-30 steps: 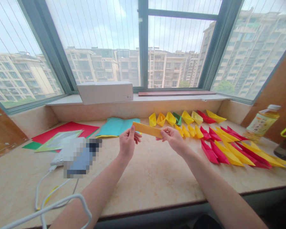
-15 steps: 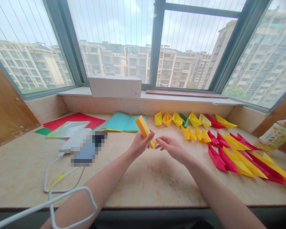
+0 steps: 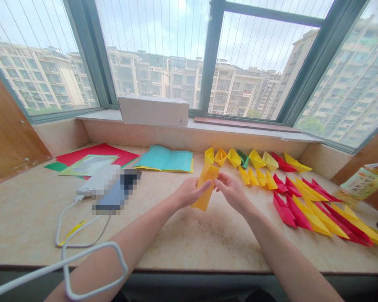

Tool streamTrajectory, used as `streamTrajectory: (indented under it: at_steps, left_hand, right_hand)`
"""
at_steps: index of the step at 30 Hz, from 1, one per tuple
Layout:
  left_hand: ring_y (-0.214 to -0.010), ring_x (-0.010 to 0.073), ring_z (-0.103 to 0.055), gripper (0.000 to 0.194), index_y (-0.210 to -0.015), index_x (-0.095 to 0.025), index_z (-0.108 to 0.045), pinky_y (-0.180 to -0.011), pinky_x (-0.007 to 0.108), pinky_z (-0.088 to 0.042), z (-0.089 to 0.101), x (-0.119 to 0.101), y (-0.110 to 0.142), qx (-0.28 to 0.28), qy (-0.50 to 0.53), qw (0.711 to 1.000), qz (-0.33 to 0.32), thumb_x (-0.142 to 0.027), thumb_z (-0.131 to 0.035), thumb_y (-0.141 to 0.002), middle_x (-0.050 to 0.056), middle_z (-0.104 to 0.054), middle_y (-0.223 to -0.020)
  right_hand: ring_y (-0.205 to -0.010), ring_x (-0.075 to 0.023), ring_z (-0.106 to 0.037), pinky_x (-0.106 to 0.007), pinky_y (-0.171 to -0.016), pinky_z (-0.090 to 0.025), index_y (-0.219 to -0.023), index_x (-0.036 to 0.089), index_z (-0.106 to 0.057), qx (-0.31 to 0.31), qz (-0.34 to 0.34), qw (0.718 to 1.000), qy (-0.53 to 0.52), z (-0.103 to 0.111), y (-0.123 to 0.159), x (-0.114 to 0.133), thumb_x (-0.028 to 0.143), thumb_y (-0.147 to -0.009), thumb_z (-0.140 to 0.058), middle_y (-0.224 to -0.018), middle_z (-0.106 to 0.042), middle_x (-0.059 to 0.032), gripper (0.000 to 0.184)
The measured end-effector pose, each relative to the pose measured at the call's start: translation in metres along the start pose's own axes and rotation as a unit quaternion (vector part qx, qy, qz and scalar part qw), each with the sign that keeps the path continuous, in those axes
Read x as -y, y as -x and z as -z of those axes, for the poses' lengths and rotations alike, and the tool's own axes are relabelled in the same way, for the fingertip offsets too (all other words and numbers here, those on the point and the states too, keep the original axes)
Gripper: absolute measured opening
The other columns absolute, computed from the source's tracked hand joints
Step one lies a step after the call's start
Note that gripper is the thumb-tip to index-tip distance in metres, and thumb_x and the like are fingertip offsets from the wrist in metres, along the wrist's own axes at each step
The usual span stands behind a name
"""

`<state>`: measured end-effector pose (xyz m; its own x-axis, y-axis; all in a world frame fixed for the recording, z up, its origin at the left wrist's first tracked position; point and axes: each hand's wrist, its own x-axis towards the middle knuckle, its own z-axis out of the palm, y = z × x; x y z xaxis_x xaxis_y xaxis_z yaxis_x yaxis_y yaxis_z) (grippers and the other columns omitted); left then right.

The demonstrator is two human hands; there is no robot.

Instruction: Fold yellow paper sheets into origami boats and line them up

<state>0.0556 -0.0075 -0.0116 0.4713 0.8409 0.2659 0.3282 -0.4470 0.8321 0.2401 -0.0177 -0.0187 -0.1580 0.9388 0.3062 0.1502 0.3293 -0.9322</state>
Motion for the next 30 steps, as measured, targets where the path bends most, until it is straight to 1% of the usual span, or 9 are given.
streamTrajectory:
  at_steps: [2,4,9,12,15,18,22,27,30]
  left_hand:
    - [-0.068,0.0184,-0.061,0.046,-0.088,-0.012,-0.071,-0.057,0.024,-0.042,-0.001,0.003,-0.002,-0.015,0.027,1.0,0.003,-0.051,-0.047,-0.091,0.007,-0.07,-0.079]
    - [-0.075,0.0202,-0.064,0.039,-0.092,-0.013,-0.071,-0.061,0.025,-0.045,-0.002,0.006,-0.004,-0.011,0.057,0.998,0.003,-0.047,-0.053,-0.089,0.008,-0.072,-0.085]
    - [-0.084,0.0228,-0.068,0.036,-0.099,-0.011,-0.072,-0.071,0.027,-0.05,-0.002,0.008,-0.004,0.049,0.189,0.98,0.036,-0.043,-0.064,-0.084,0.011,-0.074,-0.097]
    - [-0.091,0.0244,-0.068,0.039,-0.104,-0.011,-0.072,-0.076,0.029,-0.051,-0.001,0.007,-0.003,0.072,0.238,0.967,0.055,-0.043,-0.068,-0.082,0.012,-0.073,-0.104]
    - [-0.089,0.0252,-0.069,0.041,-0.1,-0.01,-0.073,-0.074,0.029,-0.051,-0.002,0.007,-0.002,0.07,0.234,0.967,0.077,-0.045,-0.071,-0.079,0.013,-0.074,-0.1]
    - [-0.086,0.0259,-0.069,0.042,-0.096,-0.009,-0.074,-0.071,0.03,-0.05,-0.004,0.007,-0.001,0.079,0.225,0.967,0.092,-0.046,-0.074,-0.076,0.013,-0.074,-0.096]
    - [-0.09,0.028,-0.069,0.045,-0.099,-0.009,-0.073,-0.074,0.032,-0.051,-0.006,0.007,-0.001,0.095,0.235,0.963,0.093,-0.047,-0.075,-0.074,0.014,-0.073,-0.099]
    - [-0.092,0.0274,-0.069,0.043,-0.101,-0.011,-0.073,-0.078,0.033,-0.052,-0.006,0.01,-0.002,0.104,0.261,0.957,0.075,-0.043,-0.078,-0.073,0.013,-0.073,-0.103]
    - [-0.094,0.0269,-0.069,0.041,-0.102,-0.011,-0.073,-0.082,0.034,-0.051,-0.006,0.012,-0.004,0.087,0.261,0.959,0.065,-0.041,-0.077,-0.074,0.013,-0.073,-0.106]
  right_hand:
    - [-0.067,-0.0174,-0.063,-0.029,-0.057,-0.048,-0.11,0.018,-0.067,-0.008,-0.002,1.0,-0.003,0.001,0.0,0.0,0.039,-0.084,-0.061,-0.085,-0.073,-0.0061,0.034]
    - [-0.063,-0.0164,-0.061,-0.029,-0.056,-0.046,-0.111,0.017,-0.066,-0.005,-0.006,1.0,-0.007,0.0,0.001,0.0,0.04,-0.084,-0.062,-0.083,-0.073,-0.0058,0.035]
    - [-0.062,-0.0158,-0.061,-0.026,-0.052,-0.044,-0.102,0.017,-0.065,-0.023,-0.009,1.0,-0.014,-0.003,0.002,0.003,0.043,-0.081,-0.066,-0.081,-0.073,-0.0055,0.034]
    - [-0.067,-0.0168,-0.064,-0.027,-0.056,-0.047,-0.099,0.018,-0.064,-0.029,-0.012,0.998,-0.05,-0.003,0.002,0.004,0.043,-0.078,-0.07,-0.089,-0.073,-0.006,0.033]
    - [-0.078,-0.0196,-0.068,-0.031,-0.068,-0.053,-0.099,0.019,-0.065,-0.005,-0.014,0.995,-0.1,-0.003,0.002,0.005,0.041,-0.078,-0.072,-0.099,-0.073,-0.0066,0.031]
    - [-0.084,-0.0223,-0.069,-0.034,-0.075,-0.054,-0.096,0.019,-0.067,0.008,-0.015,0.993,-0.117,-0.002,0.002,0.004,0.039,-0.075,-0.074,-0.1,-0.074,-0.007,0.03]
    - [-0.084,-0.0232,-0.069,-0.035,-0.076,-0.054,-0.089,0.019,-0.069,-0.001,-0.014,0.994,-0.108,0.0,0.0,0.0,0.038,-0.073,-0.076,-0.096,-0.075,-0.0063,0.026]
    - [-0.084,-0.0227,-0.069,-0.034,-0.075,-0.054,-0.093,0.019,-0.069,-0.009,-0.008,0.993,-0.117,0.0,-0.001,0.0,0.041,-0.074,-0.075,-0.096,-0.074,-0.0062,0.03]
    - [-0.077,-0.0202,-0.068,-0.03,-0.065,-0.052,-0.097,0.02,-0.066,-0.012,-0.01,0.993,-0.121,0.0,-0.001,0.0,0.045,-0.078,-0.072,-0.092,-0.074,-0.0055,0.032]
